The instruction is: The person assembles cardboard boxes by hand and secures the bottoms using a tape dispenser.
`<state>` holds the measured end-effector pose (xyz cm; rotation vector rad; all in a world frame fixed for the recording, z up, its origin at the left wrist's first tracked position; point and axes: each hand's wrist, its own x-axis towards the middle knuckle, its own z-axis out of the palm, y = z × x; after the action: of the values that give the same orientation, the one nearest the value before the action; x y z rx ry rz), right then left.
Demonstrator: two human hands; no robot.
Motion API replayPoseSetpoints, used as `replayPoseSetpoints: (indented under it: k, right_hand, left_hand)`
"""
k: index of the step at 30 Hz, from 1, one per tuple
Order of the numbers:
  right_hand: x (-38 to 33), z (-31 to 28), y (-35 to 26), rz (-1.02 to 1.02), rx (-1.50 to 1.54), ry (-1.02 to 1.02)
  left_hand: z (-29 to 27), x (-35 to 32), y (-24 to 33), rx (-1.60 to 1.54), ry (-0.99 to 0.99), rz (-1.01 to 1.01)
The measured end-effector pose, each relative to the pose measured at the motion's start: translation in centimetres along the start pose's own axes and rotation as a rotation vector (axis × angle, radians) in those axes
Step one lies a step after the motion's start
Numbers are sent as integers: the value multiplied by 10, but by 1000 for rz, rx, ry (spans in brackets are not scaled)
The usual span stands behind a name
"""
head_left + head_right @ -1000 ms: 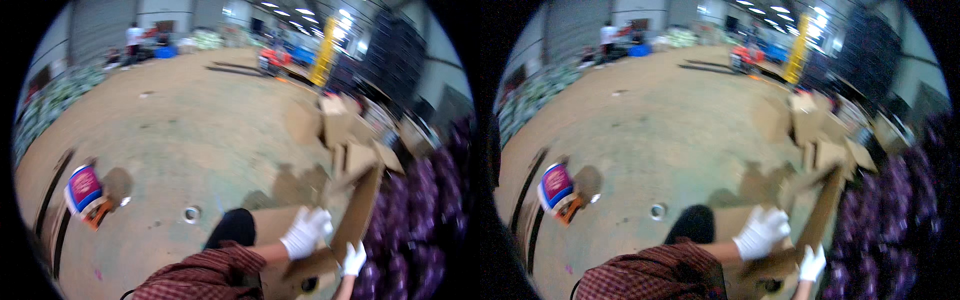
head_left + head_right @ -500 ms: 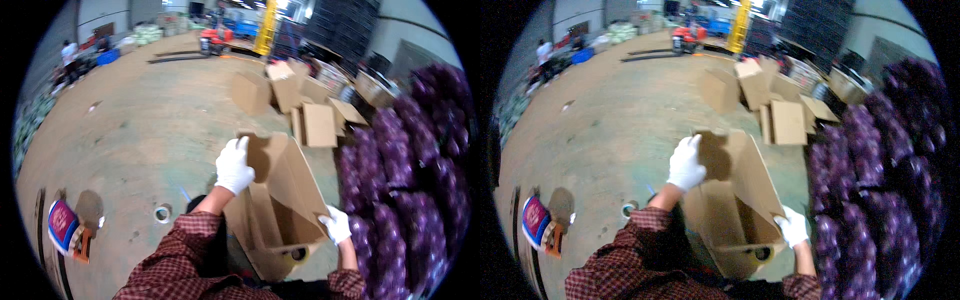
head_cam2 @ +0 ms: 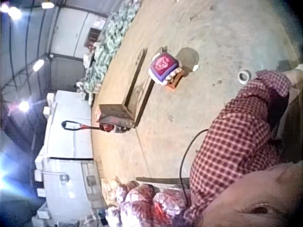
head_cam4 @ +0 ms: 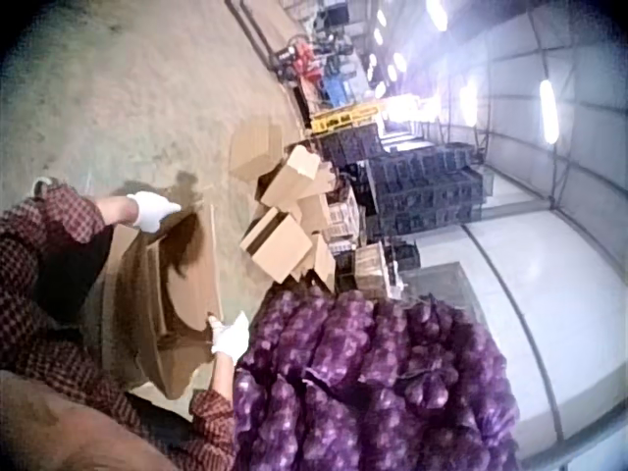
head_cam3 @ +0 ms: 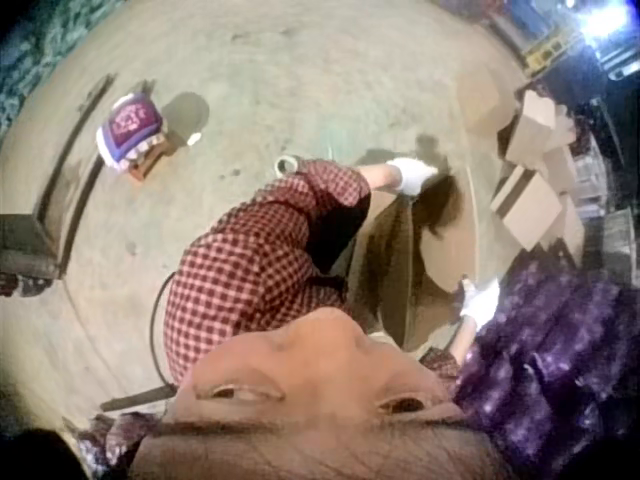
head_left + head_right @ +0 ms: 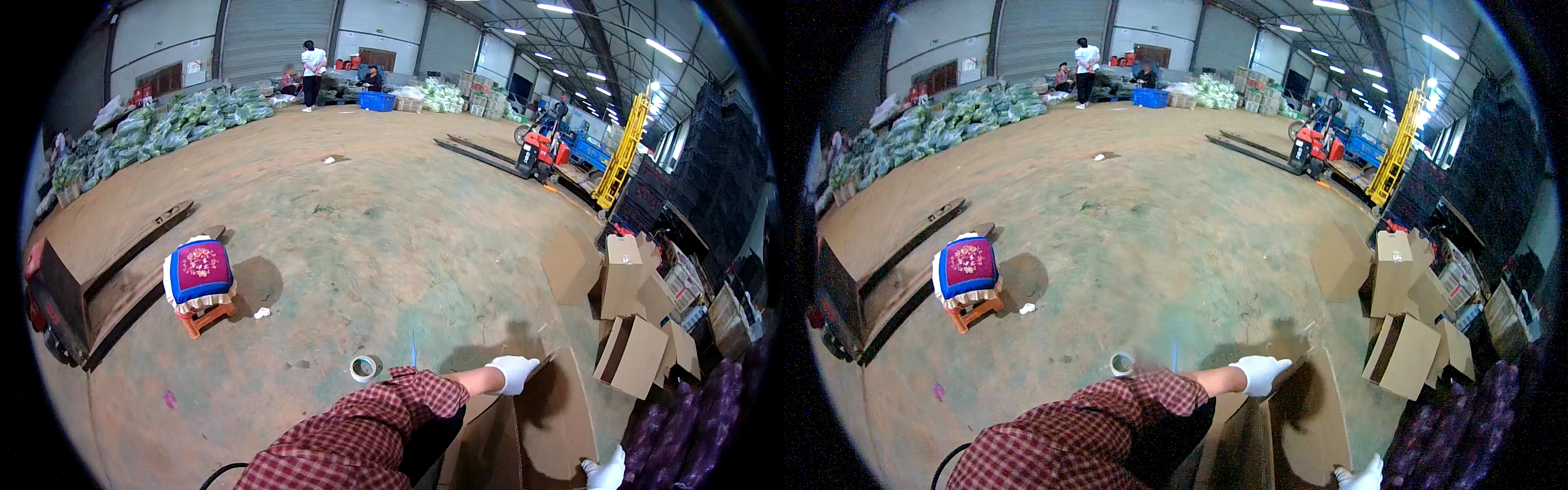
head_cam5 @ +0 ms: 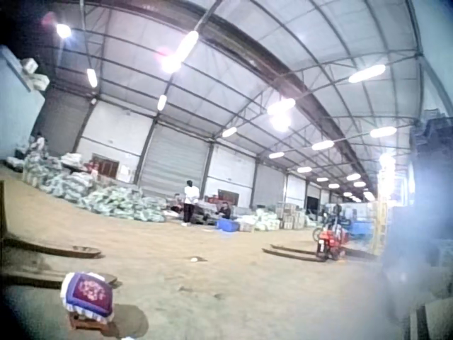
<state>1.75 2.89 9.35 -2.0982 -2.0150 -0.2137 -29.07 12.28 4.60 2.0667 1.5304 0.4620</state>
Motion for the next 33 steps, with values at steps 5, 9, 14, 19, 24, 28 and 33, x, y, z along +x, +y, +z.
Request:
replayPoseSetpoints:
  k: [5, 9, 14, 19, 24, 28, 33]
  right_hand:
    - [-59, -21, -2, 210, 253, 34]
    - [-82, 4, 10, 474, 600, -331]
    - [-62, 26, 11, 401, 754, -247]
    - [-2, 56, 82, 214, -90, -195]
    - [24, 61, 114, 255, 0, -199]
    - [24, 85, 78, 91, -109, -357]
    - [33, 119, 46, -1, -153, -475]
  left_hand:
    - [20, 15, -6, -109, 77, -48]
    - [23, 18, -7, -138, 122, -70]
    - [16, 19, -4, -87, 17, -26]
    - [2, 31, -6, 39, -83, 119]
    - [-9, 33, 21, 206, -153, 160]
    - [19, 34, 16, 390, -187, 83]
    - [22, 47, 41, 461, -329, 26]
